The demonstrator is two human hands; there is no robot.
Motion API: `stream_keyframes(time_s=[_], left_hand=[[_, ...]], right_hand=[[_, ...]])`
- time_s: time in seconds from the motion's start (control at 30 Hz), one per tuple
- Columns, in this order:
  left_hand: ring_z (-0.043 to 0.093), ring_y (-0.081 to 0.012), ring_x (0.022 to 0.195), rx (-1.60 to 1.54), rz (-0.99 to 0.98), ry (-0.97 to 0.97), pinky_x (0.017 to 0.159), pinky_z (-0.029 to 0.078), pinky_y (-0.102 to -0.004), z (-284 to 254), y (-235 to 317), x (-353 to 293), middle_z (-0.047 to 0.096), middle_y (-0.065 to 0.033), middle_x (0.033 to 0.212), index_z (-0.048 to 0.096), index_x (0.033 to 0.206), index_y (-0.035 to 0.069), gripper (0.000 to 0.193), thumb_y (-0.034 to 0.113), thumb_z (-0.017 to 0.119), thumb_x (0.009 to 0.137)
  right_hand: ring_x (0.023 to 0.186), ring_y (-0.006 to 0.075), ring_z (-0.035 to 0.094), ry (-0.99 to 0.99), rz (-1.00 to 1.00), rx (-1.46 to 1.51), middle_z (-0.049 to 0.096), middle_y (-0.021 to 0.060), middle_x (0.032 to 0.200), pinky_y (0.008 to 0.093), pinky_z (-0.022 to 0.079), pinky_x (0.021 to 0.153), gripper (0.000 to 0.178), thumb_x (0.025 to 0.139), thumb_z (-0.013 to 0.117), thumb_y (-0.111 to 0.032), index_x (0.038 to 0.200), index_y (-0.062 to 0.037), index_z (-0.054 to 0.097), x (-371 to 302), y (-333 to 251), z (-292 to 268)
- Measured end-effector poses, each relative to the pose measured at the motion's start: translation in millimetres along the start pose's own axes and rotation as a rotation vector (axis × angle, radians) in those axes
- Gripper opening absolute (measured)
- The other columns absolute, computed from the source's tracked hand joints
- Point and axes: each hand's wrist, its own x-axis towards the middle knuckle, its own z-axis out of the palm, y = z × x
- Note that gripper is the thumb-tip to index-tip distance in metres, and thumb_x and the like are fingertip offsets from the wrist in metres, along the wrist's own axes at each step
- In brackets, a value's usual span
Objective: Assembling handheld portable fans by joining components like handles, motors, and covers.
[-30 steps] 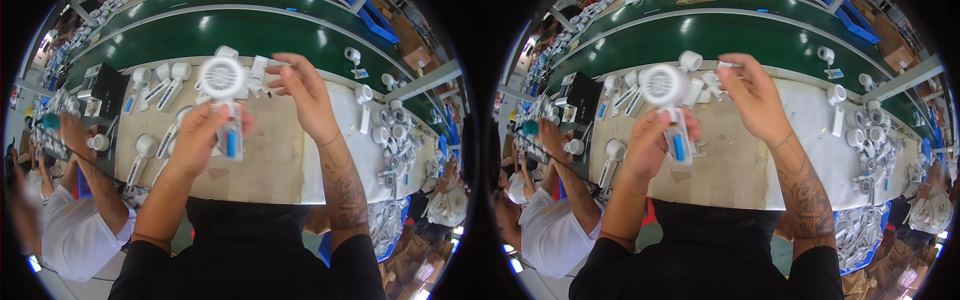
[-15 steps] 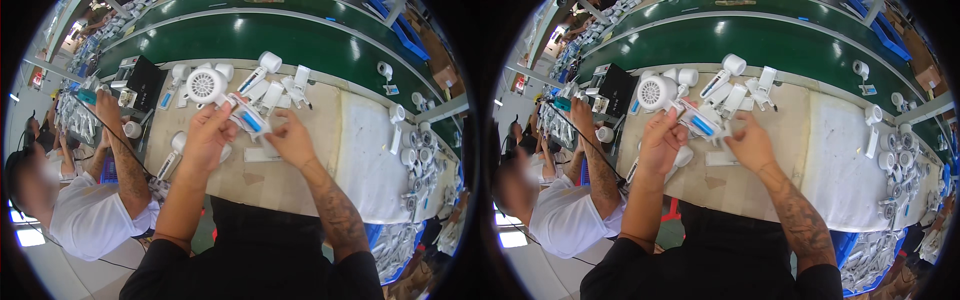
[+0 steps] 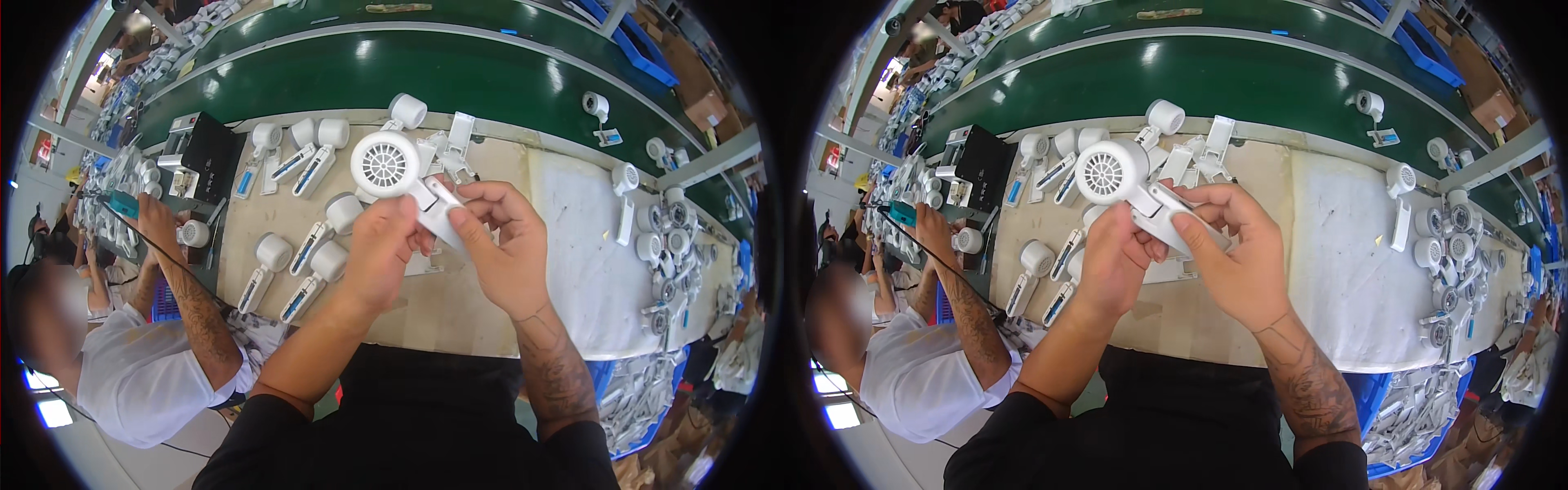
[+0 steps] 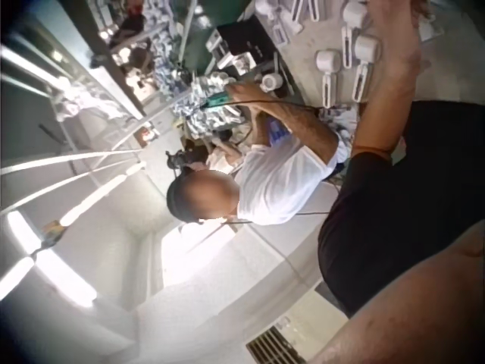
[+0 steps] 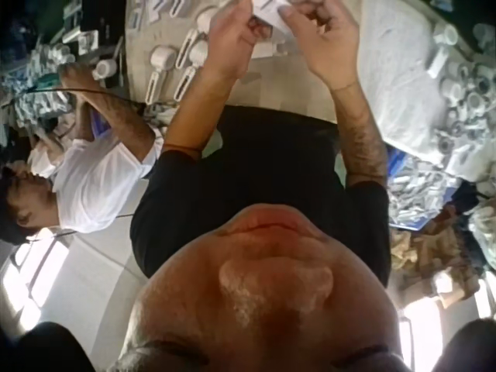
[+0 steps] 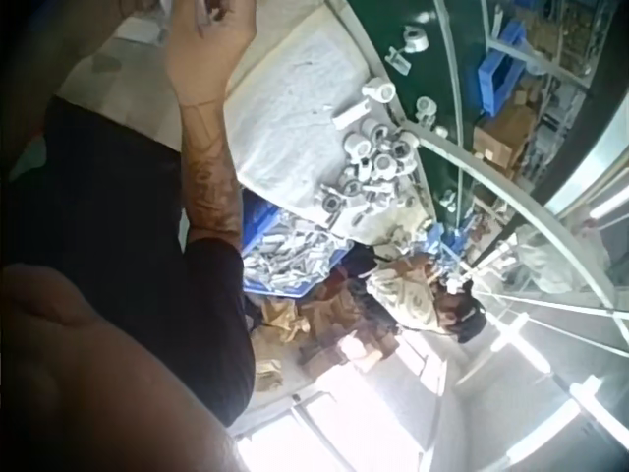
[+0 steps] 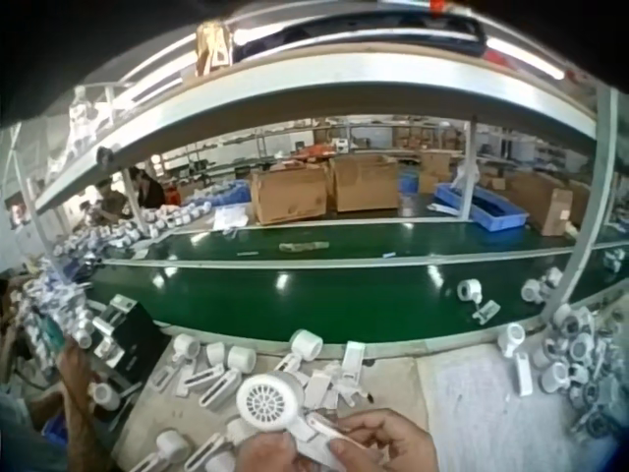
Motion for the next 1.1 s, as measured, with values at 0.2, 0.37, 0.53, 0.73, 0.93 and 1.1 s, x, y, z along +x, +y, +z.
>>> stream_keyframes(time_s=[0.2,0.37,0.53,0.73,0.93,1.1], left_hand=[[0.052,-0.0044,0.073,0.105,0.053,0.126,0.059,0.040,-0.0194,13,7,-6,0.068,-0.0098,0.121,0.057,0.133,0.001,0.039,0.018,0.063,0.099],[0.049,-0.0045,0.066,0.015,0.045,0.131,0.056,0.040,-0.0196,9,16,-10,0.069,-0.0070,0.115,0.057,0.130,-0.001,0.035,0.017,0.061,0.100],[0.063,-0.0056,0.085,0.293,-0.092,0.035,0.071,0.051,-0.0231,-17,-7,-9,0.070,-0.0026,0.095,0.063,0.116,-0.003,0.025,0.010,0.066,0.095],[0.063,-0.0065,0.085,0.350,-0.126,0.066,0.071,0.050,-0.0233,-19,-4,-22,0.070,-0.0046,0.096,0.063,0.113,-0.004,0.024,0.012,0.065,0.095],[0.068,-0.0158,0.094,0.246,-0.010,0.184,0.084,0.055,-0.0311,-46,45,-24,0.072,-0.0120,0.103,0.063,0.115,-0.004,0.029,0.020,0.064,0.098],[0.067,-0.0239,0.106,0.088,0.126,0.168,0.095,0.053,-0.0383,-34,51,-24,0.068,-0.0200,0.116,0.058,0.121,-0.004,0.040,0.030,0.060,0.101]], right_hand=[[0.081,0.0131,0.055,0.248,-0.365,-0.497,0.067,0.0051,0.093,0.0296,0.043,0.076,0.037,0.082,0.080,-0.019,0.109,-0.0032,0.061,-4,12,-9],[0.060,0.0069,0.046,-0.156,0.090,0.010,0.056,-0.0013,0.067,0.0243,0.038,0.055,0.025,0.095,0.069,-0.023,0.087,0.0005,0.066,-18,40,-12],[0.067,0.0057,0.051,-0.069,0.306,0.245,0.060,-0.0015,0.073,0.0231,0.042,0.060,0.025,0.099,0.063,-0.022,0.088,0.0005,0.067,-48,70,0],[0.068,0.0055,0.052,-0.203,0.158,0.052,0.063,-0.0014,0.075,0.0234,0.044,0.062,0.023,0.096,0.066,-0.020,0.088,0.0012,0.067,-48,67,24],[0.060,0.0034,0.039,-0.353,0.140,0.173,0.048,-0.0038,0.064,0.0248,0.034,0.052,0.026,0.093,0.071,-0.020,0.078,-0.0009,0.060,-26,56,28],[0.056,0.0106,0.049,-0.364,-0.141,0.057,0.053,0.0033,0.065,0.0269,0.039,0.052,0.031,0.088,0.076,-0.029,0.078,-0.0034,0.061,4,21,33]])
